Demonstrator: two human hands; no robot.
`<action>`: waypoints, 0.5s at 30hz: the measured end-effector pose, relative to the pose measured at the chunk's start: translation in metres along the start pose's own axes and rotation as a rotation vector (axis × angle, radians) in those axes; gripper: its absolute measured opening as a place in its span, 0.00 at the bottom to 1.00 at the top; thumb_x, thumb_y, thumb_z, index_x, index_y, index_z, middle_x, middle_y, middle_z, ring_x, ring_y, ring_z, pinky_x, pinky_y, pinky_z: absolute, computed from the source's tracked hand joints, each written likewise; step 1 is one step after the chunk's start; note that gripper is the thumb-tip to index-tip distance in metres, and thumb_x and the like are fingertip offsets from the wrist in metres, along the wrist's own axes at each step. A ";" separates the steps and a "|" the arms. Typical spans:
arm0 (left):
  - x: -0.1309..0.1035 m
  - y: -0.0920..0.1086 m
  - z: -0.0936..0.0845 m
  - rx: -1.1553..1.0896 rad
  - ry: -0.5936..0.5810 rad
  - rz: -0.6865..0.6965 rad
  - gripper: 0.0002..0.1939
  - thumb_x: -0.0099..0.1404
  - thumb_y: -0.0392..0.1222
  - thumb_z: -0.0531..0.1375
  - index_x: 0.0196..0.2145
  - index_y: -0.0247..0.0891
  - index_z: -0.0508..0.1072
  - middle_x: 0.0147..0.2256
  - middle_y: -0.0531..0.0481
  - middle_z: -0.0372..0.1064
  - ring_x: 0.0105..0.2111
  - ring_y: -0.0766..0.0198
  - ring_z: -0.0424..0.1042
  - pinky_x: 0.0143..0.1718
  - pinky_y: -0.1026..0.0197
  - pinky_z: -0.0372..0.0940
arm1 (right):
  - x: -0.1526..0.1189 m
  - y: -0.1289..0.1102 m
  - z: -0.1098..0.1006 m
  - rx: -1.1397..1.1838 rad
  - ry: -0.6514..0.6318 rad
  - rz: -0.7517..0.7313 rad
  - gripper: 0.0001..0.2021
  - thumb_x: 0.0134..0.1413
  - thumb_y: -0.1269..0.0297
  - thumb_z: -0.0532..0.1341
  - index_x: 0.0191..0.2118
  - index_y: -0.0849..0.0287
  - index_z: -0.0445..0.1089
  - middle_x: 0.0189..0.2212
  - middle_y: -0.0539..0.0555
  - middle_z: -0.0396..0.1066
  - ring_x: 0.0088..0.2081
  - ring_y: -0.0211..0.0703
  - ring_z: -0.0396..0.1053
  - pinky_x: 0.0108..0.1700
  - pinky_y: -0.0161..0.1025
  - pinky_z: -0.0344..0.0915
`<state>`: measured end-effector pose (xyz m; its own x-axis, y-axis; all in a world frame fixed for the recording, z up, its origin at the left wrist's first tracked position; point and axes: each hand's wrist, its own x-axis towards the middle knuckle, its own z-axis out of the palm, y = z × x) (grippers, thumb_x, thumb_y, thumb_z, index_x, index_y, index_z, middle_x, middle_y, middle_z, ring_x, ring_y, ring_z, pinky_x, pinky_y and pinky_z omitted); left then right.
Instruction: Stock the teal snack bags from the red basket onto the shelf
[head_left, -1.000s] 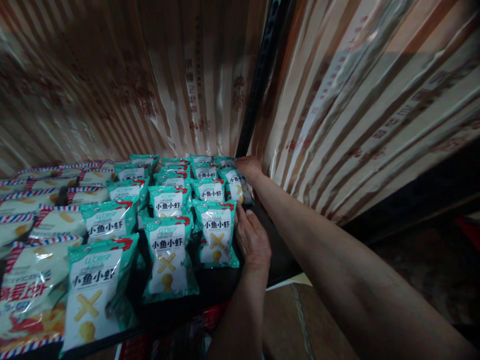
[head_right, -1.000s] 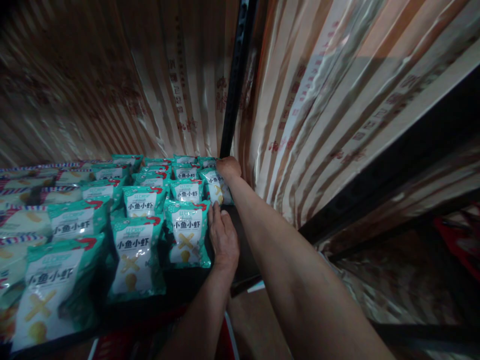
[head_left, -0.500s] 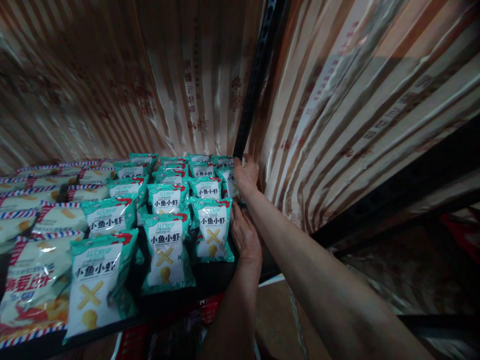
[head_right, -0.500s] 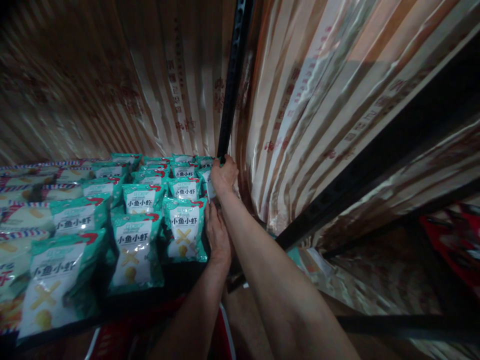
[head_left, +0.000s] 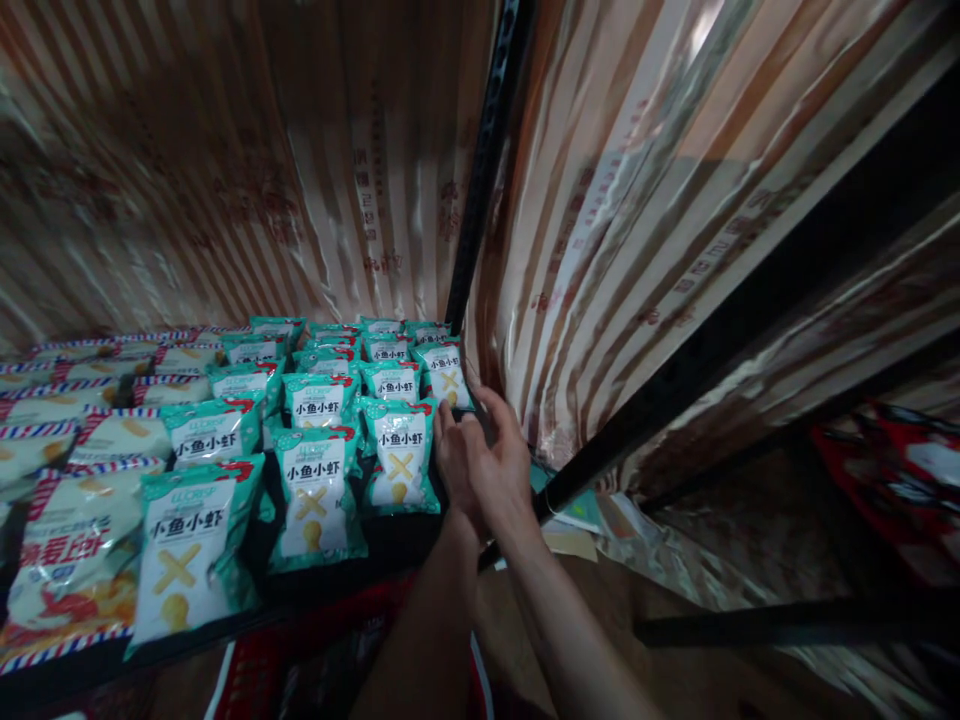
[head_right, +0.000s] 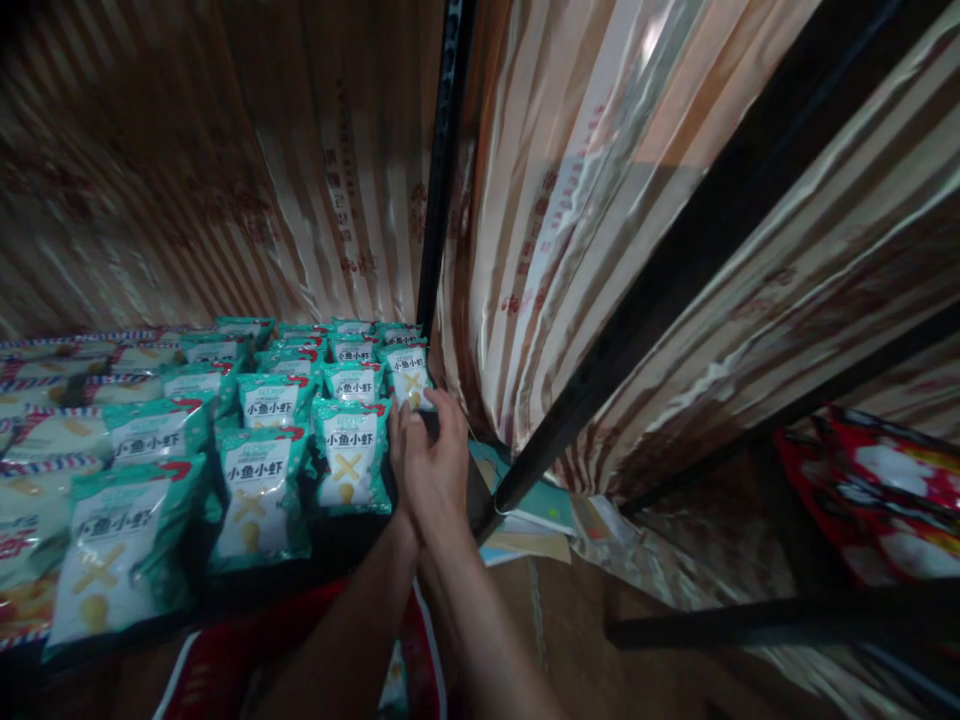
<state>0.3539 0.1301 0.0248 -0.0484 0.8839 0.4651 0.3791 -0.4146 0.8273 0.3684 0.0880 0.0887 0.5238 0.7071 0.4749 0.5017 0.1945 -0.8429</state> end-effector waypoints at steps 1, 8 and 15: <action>-0.002 0.000 -0.001 -0.001 0.012 -0.029 0.22 0.64 0.33 0.48 0.54 0.30 0.66 0.58 0.35 0.62 0.63 0.53 0.53 0.63 0.47 0.51 | -0.015 0.003 -0.006 0.019 0.012 0.023 0.18 0.56 0.60 0.54 0.50 0.61 0.67 0.52 0.61 0.68 0.55 0.50 0.64 0.60 0.53 0.57; -0.001 0.003 0.001 -0.037 0.060 -0.226 0.24 0.64 0.33 0.46 0.57 0.27 0.63 0.60 0.32 0.58 0.60 0.53 0.60 0.61 0.53 0.56 | -0.066 0.027 -0.035 0.014 -0.017 0.054 0.16 0.57 0.58 0.55 0.47 0.61 0.69 0.51 0.62 0.68 0.53 0.51 0.65 0.59 0.56 0.57; -0.003 0.006 -0.001 -0.050 0.071 -0.224 0.23 0.63 0.32 0.46 0.55 0.32 0.65 0.61 0.36 0.57 0.59 0.54 0.62 0.60 0.52 0.58 | -0.060 0.036 -0.037 -0.042 -0.030 -0.075 0.14 0.60 0.60 0.52 0.46 0.61 0.69 0.50 0.63 0.68 0.54 0.51 0.64 0.58 0.57 0.59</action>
<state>0.3554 0.1248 0.0289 -0.1915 0.9384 0.2876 0.3057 -0.2215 0.9260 0.3804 0.0276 0.0388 0.4632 0.7115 0.5283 0.5676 0.2196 -0.7935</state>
